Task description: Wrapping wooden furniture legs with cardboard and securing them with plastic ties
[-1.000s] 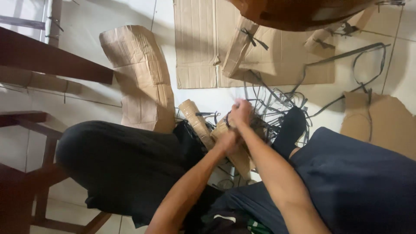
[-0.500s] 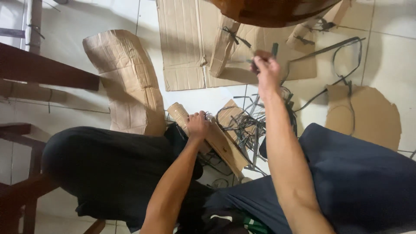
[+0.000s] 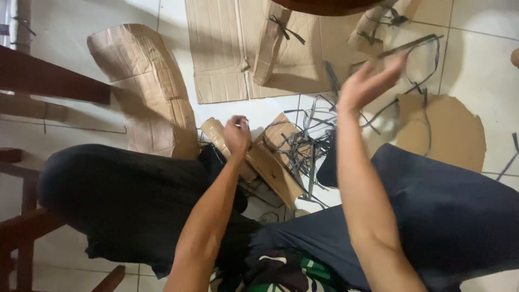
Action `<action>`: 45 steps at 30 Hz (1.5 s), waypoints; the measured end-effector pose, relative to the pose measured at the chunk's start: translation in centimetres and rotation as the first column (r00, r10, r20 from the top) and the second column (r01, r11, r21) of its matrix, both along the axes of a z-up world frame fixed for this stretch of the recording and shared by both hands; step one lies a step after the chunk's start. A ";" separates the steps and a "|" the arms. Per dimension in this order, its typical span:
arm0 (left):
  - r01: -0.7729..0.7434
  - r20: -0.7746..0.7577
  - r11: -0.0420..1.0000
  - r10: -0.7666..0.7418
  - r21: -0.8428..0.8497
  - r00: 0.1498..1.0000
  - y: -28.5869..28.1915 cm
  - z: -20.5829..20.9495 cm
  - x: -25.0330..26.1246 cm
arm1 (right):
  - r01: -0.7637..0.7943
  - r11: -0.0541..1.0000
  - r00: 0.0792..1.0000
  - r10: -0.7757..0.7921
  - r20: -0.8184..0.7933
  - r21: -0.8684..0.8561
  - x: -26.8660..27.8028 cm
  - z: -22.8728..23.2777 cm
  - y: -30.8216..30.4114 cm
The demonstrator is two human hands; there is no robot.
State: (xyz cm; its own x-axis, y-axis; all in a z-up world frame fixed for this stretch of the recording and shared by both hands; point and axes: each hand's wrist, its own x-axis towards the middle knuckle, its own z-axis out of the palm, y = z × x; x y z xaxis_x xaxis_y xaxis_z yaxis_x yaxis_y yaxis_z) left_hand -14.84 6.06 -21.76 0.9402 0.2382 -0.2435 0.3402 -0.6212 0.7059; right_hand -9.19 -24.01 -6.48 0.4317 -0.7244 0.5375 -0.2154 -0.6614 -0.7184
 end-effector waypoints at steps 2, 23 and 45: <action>-0.081 -0.015 0.996 0.080 -0.045 0.997 0.0 0.4 0.4 | 0.113 0.983 0.994 -0.113 0.009 -0.145 -3.5 -4.0 4.2; -0.297 -0.070 0.954 0.300 0.043 0.951 1.1 -2.2 0.6 | -0.202 0.852 0.095 0.508 -0.856 0.483 -10.9 -16.9 5.5; 0.163 0.013 0.986 -0.164 0.015 0.986 -2.6 -0.1 -2.3 | -0.246 0.925 0.336 0.363 -0.869 0.291 -9.7 -12.4 6.5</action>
